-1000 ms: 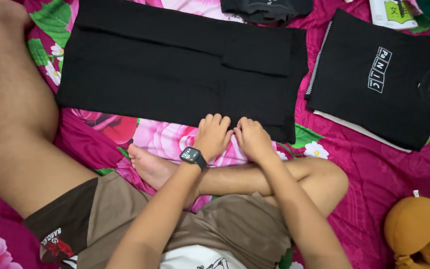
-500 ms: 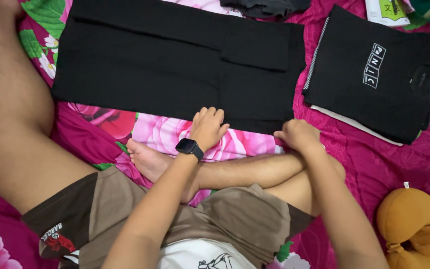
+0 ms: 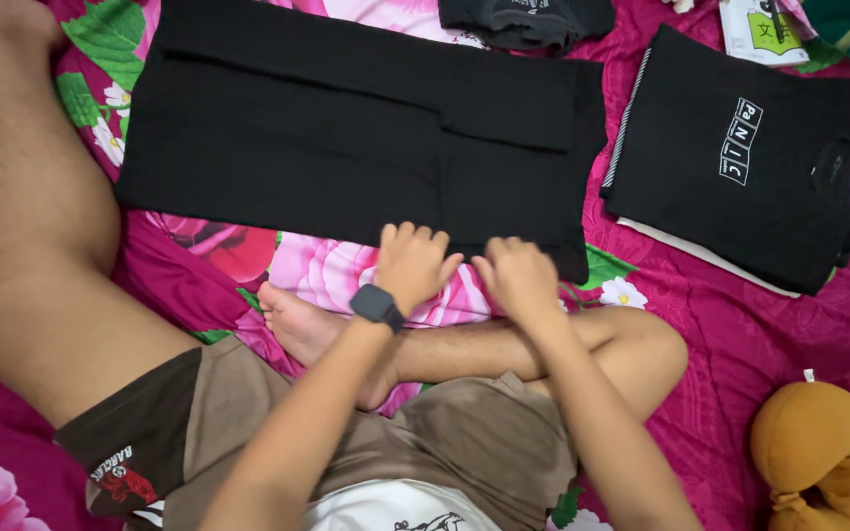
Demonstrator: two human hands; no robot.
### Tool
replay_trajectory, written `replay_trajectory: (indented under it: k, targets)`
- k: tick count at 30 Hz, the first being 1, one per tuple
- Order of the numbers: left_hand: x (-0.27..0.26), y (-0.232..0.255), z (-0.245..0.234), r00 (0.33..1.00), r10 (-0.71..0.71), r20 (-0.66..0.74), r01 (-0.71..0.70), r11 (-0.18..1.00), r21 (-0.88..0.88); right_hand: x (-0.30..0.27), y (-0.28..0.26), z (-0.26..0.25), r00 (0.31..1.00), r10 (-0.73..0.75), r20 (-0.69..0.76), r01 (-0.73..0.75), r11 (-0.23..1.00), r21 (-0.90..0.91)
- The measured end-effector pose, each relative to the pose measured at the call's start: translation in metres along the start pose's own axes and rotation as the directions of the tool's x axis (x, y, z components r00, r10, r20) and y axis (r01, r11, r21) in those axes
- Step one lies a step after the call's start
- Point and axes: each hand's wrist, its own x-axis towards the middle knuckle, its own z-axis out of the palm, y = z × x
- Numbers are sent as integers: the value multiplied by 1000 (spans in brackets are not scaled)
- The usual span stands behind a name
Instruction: Folding a black t-shirt while sitting on a bed with a floral bedspread.
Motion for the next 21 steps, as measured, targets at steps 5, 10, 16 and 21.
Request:
replay_trajectory:
  k: [5, 10, 16, 21]
  targets:
    - [0, -15, 20, 993, -81, 90, 75, 995, 70, 5, 22, 23, 919, 169, 357, -167, 985, -36]
    - [-6, -74, -35, 974, -190, 126, 157, 961, 229, -18, 96, 46, 786, 456, 417, -420, 889, -181]
    - [0, -54, -39, 990, -94, 103, 66, 967, 247, 6, 2, -4, 925, 305, 229, -296, 952, -71]
    - [0, -25, 8, 992, -39, 119, 26, 994, 111, 24, -34, 42, 991, 84, 107, -106, 970, 219]
